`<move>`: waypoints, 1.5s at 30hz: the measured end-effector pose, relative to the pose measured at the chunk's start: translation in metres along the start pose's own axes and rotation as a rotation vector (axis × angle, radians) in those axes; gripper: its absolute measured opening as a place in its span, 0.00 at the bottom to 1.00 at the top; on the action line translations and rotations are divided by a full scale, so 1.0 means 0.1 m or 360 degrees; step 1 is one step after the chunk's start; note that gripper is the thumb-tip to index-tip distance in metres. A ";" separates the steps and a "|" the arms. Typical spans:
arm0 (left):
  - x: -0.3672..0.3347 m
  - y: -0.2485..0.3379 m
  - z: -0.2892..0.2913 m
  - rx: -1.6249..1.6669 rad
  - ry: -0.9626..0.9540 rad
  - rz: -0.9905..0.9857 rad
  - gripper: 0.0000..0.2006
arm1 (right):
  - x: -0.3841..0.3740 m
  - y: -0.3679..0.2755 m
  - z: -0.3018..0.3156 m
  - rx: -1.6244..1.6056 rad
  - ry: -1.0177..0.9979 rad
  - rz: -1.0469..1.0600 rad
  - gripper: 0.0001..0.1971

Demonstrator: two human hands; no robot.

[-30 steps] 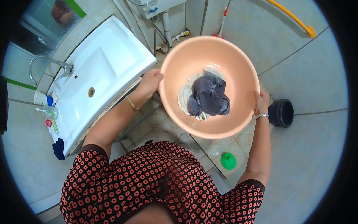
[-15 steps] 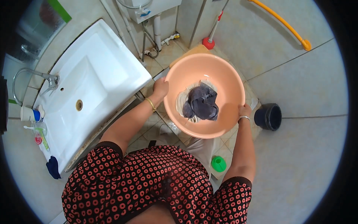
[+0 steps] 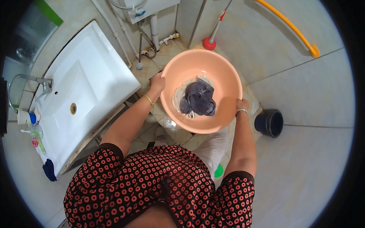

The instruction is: The person rubs soap onto clothes by hand, scrubs them in a washbasin, and rinses them under running water from a sink faucet.

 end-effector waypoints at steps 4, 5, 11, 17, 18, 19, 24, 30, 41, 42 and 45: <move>-0.09 0.00 0.03 0.0093 0.0001 -0.0143 0.14 | 0.01 -0.32 -0.20 -0.0043 -0.0092 0.0013 0.10; -0.14 0.00 -0.03 0.0080 -0.0002 -0.0139 0.14 | -0.10 -0.24 -0.18 -0.0050 -0.0095 0.0002 0.10; -0.52 0.02 -0.15 -0.0113 0.0062 -0.0103 0.13 | -0.29 -0.29 -0.25 -0.0050 -0.0148 0.0103 0.12; -0.46 0.20 -0.23 -0.0218 0.0066 -0.0206 0.15 | -0.27 -0.43 -0.22 0.0174 -0.0310 0.0223 0.13; -0.17 0.59 -0.22 -0.0880 0.0355 -0.0607 0.17 | 0.02 -0.84 -0.24 0.0797 -0.0032 0.0651 0.15; 0.05 0.86 -0.31 -0.1549 0.0643 -0.1008 0.19 | 0.27 -1.14 -0.34 0.1404 0.0269 0.1091 0.17; 0.06 0.39 -1.09 -0.0916 -0.0285 -0.0071 0.28 | 0.12 -0.82 -1.25 0.1117 -0.0597 0.1083 0.22; 0.03 -0.27 -1.46 0.0515 -0.0392 0.0675 0.27 | 0.02 -0.49 -1.90 0.0601 -0.0499 0.0157 0.25; 0.30 -0.20 -1.52 0.0631 -0.0335 0.0420 0.14 | -0.09 -0.69 -1.80 0.0865 -0.0341 0.0276 0.20; 0.29 -0.21 -1.55 0.0630 -0.0352 0.0421 0.14 | -0.29 -0.60 -1.68 0.0971 -0.0212 0.0328 0.19; 0.36 -0.14 -1.53 0.0877 -0.0470 0.0566 0.17 | -0.33 -0.69 -1.57 0.1182 -0.0144 0.0617 0.19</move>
Point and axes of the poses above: each hand's wrist, its own x-axis away from the middle knuckle, its own z-axis out of the back of the hand, y = z × x, the point moved 5 cm from there along -x, towards the middle knuckle, and after that the axes turned 7 degrees about -y, right-handed, at the moved point
